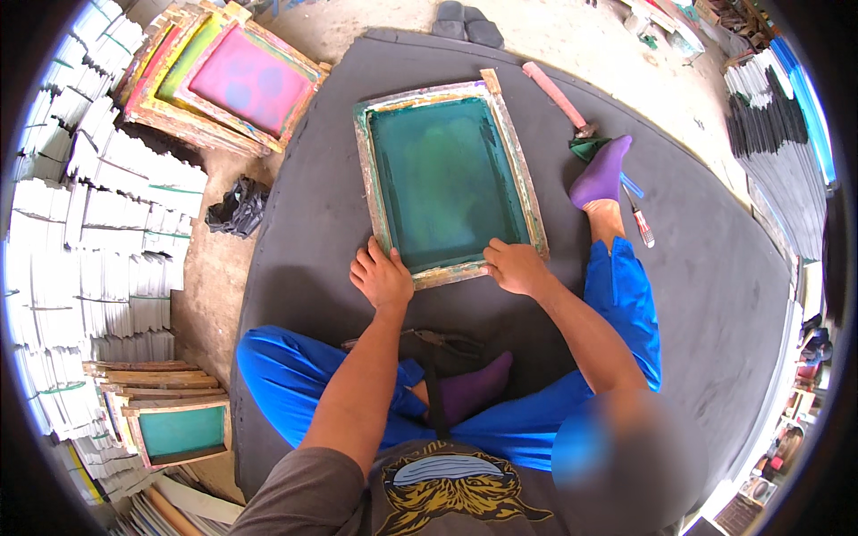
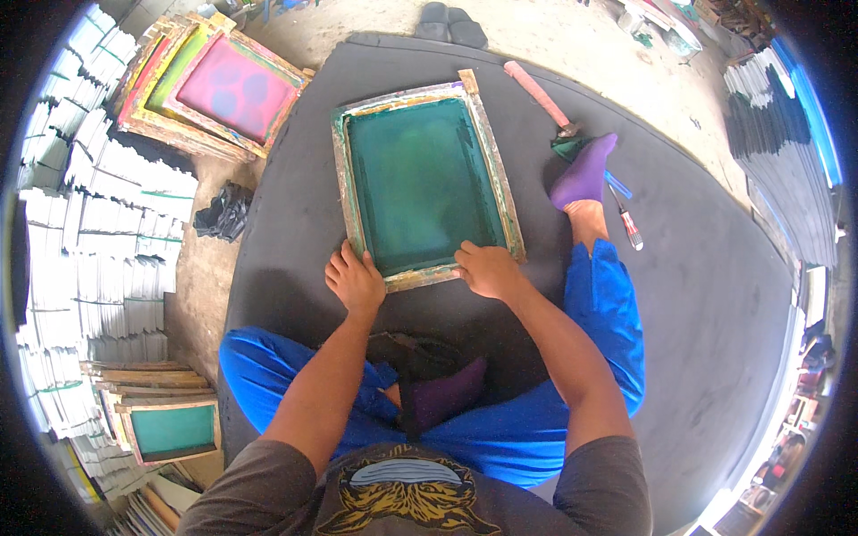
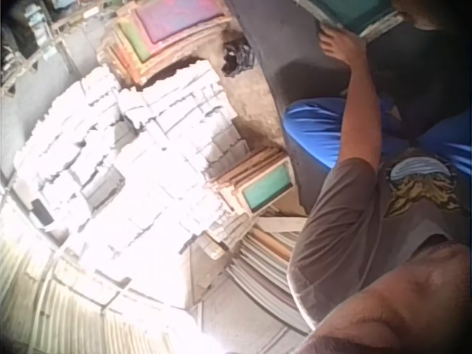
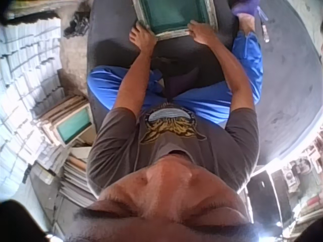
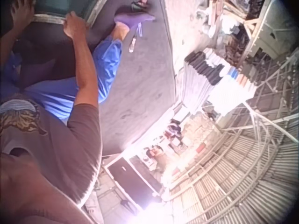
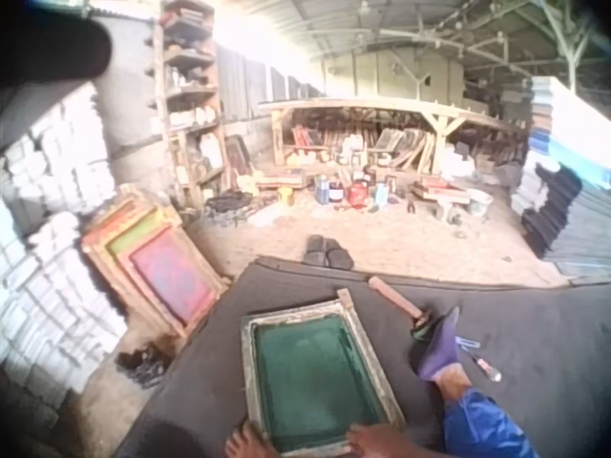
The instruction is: The person sits on the floor and uses pliers and a screwdriver to remove staples and debris from the edges of a green screen printing frame. They then apply a strip of tape along the frame's edge and press it down.
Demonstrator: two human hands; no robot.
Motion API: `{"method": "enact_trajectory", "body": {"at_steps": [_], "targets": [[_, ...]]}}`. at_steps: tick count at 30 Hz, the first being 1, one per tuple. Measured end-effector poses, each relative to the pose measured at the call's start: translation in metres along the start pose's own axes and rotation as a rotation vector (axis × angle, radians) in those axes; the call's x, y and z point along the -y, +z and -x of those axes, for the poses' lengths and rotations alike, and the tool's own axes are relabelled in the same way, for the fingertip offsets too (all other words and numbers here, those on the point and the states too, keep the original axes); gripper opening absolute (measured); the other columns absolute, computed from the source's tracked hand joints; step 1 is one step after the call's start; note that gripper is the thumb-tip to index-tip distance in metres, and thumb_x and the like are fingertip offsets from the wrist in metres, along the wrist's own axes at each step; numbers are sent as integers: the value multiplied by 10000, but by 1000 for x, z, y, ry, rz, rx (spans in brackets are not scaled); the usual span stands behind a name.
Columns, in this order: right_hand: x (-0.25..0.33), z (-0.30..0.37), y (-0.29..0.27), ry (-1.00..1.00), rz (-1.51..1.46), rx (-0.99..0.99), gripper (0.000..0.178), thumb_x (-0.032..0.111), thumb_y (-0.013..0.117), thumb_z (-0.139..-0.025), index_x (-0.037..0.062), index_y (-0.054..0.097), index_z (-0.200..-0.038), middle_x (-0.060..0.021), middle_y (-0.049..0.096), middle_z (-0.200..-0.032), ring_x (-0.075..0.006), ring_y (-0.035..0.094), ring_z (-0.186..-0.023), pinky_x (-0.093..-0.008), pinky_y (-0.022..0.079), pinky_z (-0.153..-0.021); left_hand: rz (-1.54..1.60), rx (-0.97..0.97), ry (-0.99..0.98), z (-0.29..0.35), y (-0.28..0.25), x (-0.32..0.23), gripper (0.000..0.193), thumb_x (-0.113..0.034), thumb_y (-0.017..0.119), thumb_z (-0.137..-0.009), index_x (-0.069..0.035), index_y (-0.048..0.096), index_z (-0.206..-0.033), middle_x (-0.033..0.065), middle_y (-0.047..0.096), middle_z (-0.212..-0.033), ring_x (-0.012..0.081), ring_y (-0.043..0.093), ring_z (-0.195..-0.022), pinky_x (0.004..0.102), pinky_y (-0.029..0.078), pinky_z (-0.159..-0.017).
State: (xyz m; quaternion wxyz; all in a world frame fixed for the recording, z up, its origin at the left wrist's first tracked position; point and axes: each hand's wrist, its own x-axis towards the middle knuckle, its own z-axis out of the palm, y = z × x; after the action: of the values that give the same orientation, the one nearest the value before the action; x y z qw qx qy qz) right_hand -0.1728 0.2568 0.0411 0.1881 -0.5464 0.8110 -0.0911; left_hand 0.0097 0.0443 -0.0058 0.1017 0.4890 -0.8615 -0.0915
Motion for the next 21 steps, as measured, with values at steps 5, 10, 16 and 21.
{"method": "enact_trajectory", "body": {"at_steps": [5,10,16,21], "targets": [[13,6,2,90,-11,-101,406,432,734,-935,64,611,-1052,-126,612,-1065,-390,723,-880,-535,561,-729,30,-200,222,0,-9,-3,600,-418,642,-991,-92,502,-1475,172,527,-1408,401,465,-1284,557,330,-1119],[13,6,5,109,-1,-116,421,430,749,-919,63,627,-1085,-125,626,-1071,-390,728,-863,-528,567,-720,291,113,830,16,-27,-28,531,-518,725,-914,-128,679,-1272,117,614,-1224,358,542,-1167,498,414,-1007],[27,6,3,66,28,19,363,399,714,-951,87,648,-1124,-118,670,-990,-383,727,-871,-531,565,-735,190,157,832,24,-2,-31,456,-514,779,-840,-176,734,-1143,24,643,-1066,278,587,-1045,441,435,-915],[36,31,22,143,-232,-245,311,369,757,-932,86,634,-976,-100,691,-959,-361,705,-812,-511,540,-719,205,146,835,26,-3,-30,451,-495,789,-836,-176,732,-1149,30,638,-1065,283,591,-1049,443,439,-927]]}}
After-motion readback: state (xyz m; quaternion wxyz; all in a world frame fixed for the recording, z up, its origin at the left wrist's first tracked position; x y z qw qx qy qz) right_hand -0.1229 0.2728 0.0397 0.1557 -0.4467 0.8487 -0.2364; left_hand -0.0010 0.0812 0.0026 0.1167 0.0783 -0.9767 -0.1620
